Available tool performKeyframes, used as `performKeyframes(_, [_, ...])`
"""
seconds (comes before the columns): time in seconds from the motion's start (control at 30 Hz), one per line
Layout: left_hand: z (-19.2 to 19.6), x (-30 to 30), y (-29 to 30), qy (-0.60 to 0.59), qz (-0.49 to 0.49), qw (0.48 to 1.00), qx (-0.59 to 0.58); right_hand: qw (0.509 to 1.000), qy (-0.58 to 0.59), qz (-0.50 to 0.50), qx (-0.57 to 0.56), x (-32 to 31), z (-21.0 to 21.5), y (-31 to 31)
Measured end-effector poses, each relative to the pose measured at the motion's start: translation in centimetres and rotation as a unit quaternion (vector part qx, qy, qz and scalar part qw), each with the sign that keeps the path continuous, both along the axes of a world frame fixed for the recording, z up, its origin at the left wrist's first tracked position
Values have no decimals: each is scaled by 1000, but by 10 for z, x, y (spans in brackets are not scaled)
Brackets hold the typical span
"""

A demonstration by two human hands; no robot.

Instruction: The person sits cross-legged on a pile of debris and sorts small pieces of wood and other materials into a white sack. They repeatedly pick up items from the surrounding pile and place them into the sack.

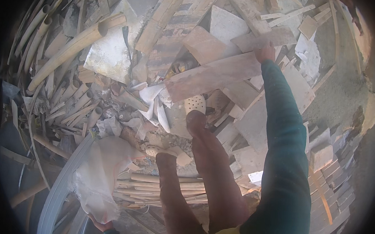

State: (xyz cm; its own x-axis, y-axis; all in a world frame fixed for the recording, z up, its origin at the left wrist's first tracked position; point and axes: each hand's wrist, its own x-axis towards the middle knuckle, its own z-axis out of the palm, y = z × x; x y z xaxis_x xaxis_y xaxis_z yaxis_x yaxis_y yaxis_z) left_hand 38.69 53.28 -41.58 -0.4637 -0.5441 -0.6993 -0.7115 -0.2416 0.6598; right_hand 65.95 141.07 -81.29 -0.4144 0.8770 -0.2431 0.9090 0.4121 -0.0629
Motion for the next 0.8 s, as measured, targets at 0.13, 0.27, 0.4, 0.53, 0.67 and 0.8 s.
performKeyframes(0.13, [-1,-3,10,5,-99,995,-25,998,44,46,-19,-15,-34,68])
performKeyframes(0.27, [-4,-3,12,2,-118,990,-72,996,-28,17,-82,-33,-52,109])
performKeyframes(0.4, [-7,2,24,13,-126,991,-51,993,-107,49,32,-23,-41,116])
performKeyframes(0.53, [-6,3,31,47,-64,997,-12,983,153,-51,-82,-13,-2,81])
performKeyframes(0.67, [4,3,28,85,-28,994,68,886,290,-260,-253,-11,79,-6])
performKeyframes(0.8, [12,4,11,131,-31,984,119,838,370,-194,-352,2,191,-136])
